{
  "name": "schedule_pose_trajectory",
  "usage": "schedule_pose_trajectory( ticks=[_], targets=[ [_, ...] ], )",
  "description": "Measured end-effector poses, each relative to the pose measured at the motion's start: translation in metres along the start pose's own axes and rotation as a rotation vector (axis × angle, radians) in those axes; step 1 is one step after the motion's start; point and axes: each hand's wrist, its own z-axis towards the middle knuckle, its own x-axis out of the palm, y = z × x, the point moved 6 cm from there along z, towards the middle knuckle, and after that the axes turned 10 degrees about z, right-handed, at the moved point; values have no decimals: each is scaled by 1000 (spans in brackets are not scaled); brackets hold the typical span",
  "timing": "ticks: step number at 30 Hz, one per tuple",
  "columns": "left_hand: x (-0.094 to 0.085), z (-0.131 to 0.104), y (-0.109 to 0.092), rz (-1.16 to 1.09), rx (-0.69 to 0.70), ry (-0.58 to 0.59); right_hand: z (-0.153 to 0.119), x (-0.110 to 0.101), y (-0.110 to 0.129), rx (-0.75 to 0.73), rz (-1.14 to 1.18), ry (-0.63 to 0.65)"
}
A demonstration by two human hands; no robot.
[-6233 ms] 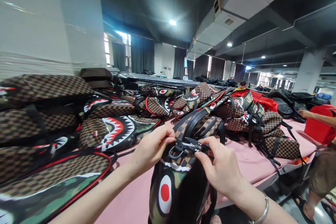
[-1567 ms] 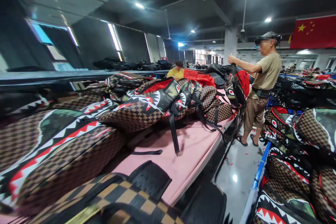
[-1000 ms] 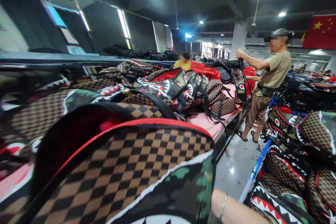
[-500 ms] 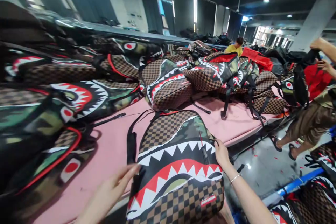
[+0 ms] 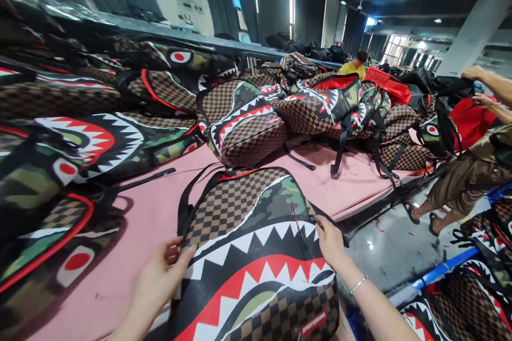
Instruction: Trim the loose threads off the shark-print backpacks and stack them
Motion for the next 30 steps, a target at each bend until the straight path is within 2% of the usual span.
schedule_pose_trajectory(
  ticks=[2,4,6,8,11,14,17,21,27,30],
  targets=[
    [-10,4,-15,129,113,-55,11,0,6,-13,-73,19],
    [-10,13,-44,123,279,-28,31,0,11,6,-96,-8],
    [1,25,-80,15,444,116,52,2,17,9,-107,-26],
    [15,38,-116,-30,556,206,72,8,25,-15,-104,-25],
    [36,60,-163,-44,654,235,91,19,37,-79,-93,-9],
    [58,78,-195,-44,730,252,101,28,42,-124,-94,-4],
    [75,90,-207,-30,767,275,106,33,43,-150,-108,0],
    [88,92,-203,-20,762,291,110,36,47,-177,-141,16],
    [92,86,-199,-46,714,272,117,43,60,-207,-170,70],
    [87,85,-200,-80,681,260,118,45,65,-199,-175,67]
  ],
)
